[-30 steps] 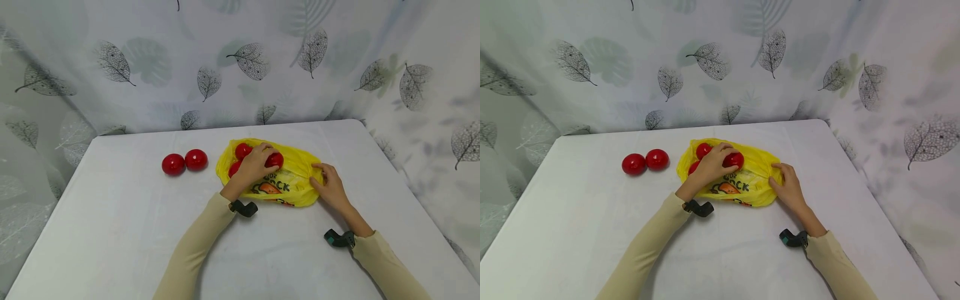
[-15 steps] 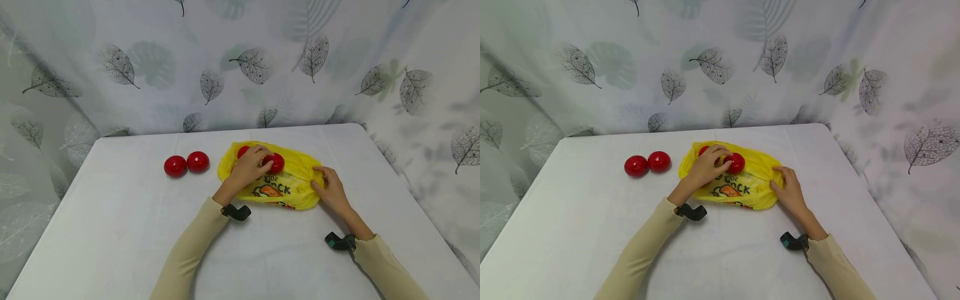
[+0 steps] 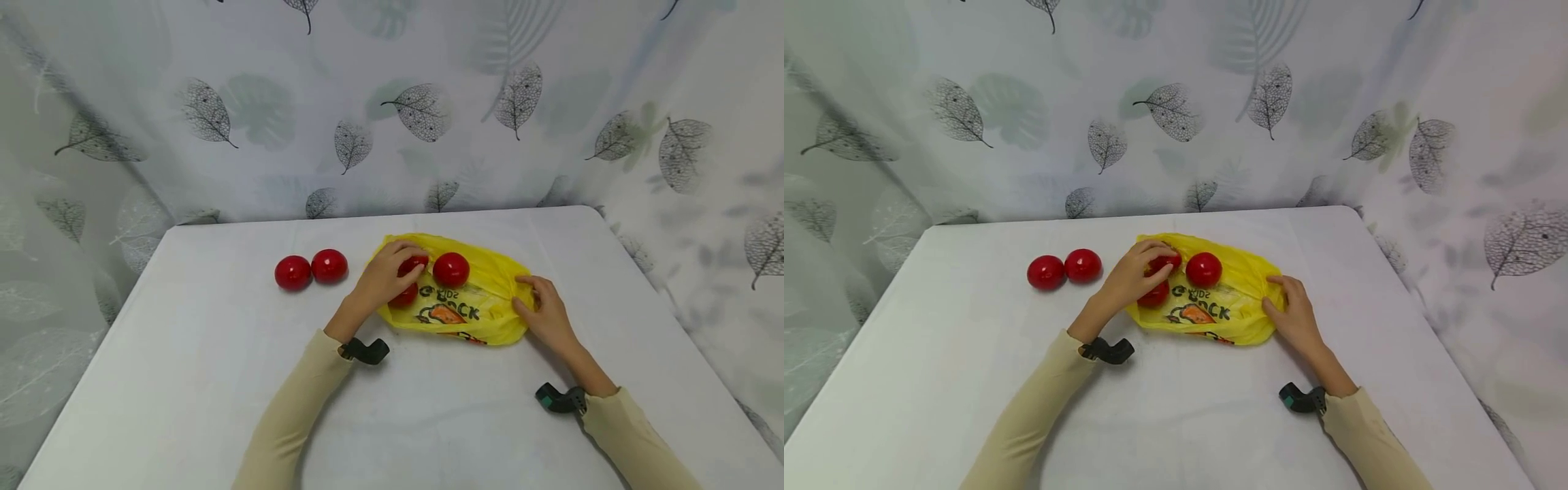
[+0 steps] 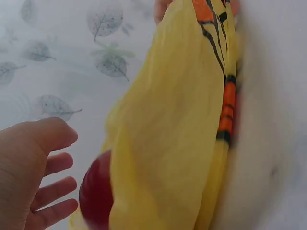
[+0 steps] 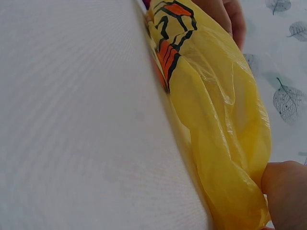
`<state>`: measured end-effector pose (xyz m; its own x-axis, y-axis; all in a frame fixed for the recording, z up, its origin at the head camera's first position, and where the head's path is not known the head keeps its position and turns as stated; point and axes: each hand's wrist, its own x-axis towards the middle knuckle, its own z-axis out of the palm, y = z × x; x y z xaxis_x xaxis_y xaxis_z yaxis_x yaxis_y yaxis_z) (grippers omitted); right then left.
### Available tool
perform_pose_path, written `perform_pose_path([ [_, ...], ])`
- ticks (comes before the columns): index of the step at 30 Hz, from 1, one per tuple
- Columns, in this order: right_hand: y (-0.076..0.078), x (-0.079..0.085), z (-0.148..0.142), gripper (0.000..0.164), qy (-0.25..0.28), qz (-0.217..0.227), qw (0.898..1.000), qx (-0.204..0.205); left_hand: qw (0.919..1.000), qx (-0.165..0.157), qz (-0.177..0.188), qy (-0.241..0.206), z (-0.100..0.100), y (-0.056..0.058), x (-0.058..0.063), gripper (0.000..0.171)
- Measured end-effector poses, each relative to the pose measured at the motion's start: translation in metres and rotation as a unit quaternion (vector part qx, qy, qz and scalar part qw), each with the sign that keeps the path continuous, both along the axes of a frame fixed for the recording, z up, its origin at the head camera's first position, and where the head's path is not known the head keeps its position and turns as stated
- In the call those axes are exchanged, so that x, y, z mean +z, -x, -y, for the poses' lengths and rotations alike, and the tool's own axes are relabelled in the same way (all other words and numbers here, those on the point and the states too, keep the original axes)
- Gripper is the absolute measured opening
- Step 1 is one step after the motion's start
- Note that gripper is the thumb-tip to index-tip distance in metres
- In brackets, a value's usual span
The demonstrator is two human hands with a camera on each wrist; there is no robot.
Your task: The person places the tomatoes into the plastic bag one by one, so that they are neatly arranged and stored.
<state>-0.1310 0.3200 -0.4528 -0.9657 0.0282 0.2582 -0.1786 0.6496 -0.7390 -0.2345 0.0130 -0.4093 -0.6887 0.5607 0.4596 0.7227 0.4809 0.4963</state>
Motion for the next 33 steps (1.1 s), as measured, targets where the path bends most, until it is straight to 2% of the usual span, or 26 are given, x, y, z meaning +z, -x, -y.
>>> perform_pose_path([
  [3, -0.001, 0.001, -0.001, 0.039, 0.000, 0.001, 1.000, 0.000, 0.9999, 0.010, 0.003, 0.010, 0.012, 0.000, 0.001, 0.024],
  [9, 0.000, 0.003, 0.005, 0.040, -0.003, 0.009, 1.000, 0.001, 0.9977, 0.049, 0.024, 0.039, 0.044, -0.001, 0.006, 0.028],
  [16, -0.002, 0.003, 0.004, 0.040, -0.004, 0.011, 1.000, -0.003, 0.9971, 0.056, 0.023, 0.045, 0.074, -0.004, 0.011, 0.030],
  [23, -0.002, 0.003, 0.002, 0.040, -0.016, 0.008, 1.000, -0.005, 0.9955, 0.076, 0.042, 0.037, 0.101, -0.007, 0.012, 0.032],
  [33, -0.001, 0.002, 0.004, 0.039, -0.018, 0.000, 1.000, -0.003, 0.9918, 0.125, 0.022, 0.013, 0.140, -0.011, 0.009, 0.030],
])
